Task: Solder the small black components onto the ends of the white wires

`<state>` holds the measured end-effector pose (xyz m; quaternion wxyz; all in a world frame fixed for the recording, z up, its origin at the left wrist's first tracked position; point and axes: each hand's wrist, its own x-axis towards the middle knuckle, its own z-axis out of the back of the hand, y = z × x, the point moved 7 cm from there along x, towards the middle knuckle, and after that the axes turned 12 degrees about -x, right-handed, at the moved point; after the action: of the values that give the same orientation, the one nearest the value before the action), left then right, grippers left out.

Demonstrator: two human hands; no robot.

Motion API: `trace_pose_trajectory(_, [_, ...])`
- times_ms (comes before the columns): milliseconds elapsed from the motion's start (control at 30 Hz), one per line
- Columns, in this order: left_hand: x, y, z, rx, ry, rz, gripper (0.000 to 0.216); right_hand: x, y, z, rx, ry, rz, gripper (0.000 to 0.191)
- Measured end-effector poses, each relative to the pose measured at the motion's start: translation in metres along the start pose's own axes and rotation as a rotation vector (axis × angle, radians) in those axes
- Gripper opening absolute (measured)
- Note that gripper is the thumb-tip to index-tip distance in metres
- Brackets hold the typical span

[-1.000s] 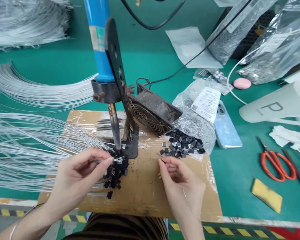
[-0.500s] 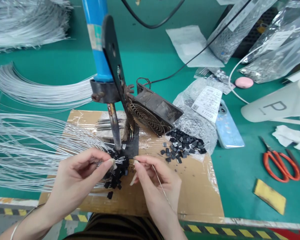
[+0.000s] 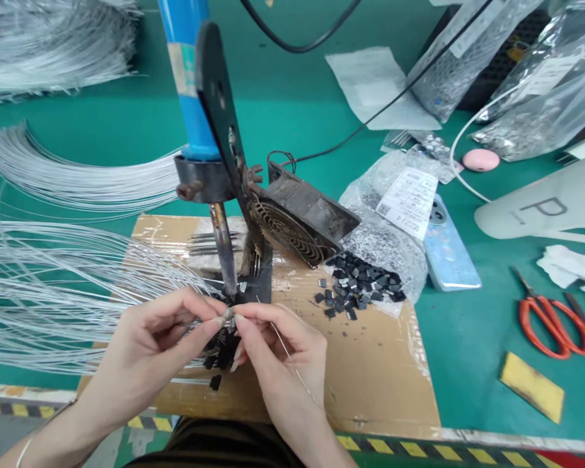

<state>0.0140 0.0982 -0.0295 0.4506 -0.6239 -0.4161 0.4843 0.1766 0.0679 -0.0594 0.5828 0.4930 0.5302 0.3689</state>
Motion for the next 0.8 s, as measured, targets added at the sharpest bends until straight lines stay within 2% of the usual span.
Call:
trace_pose_trajectory(400, [0.003, -0.002, -0.003, -0.045, -0.01, -0.019, 0.016, 0.0, 0.005, -0.001, -0.026, -0.014, 0.058, 0.014])
trace_pose_trajectory(533, [0.007, -0.007, -0.007, -0.049, -0.036, 0.021, 0.014, -0.003, 0.007, 0.004, -0.179, -0.013, 0.162, 0.019])
trace_pose_trajectory(633, [0.008, -0.01, -0.008, -0.034, -0.05, 0.044, 0.013, -0.009, 0.009, 0.007, -0.301, 0.005, 0.241, 0.033])
trace_pose_trajectory(700, [0.01, -0.01, -0.007, -0.005, -0.065, 0.05, 0.012, -0.012, 0.009, 0.009, -0.334, -0.018, 0.223, 0.037])
trace_pose_trajectory(800, [0.012, -0.011, -0.006, 0.028, -0.087, 0.032, 0.012, -0.015, 0.012, 0.013, -0.403, -0.086, 0.171, 0.032])
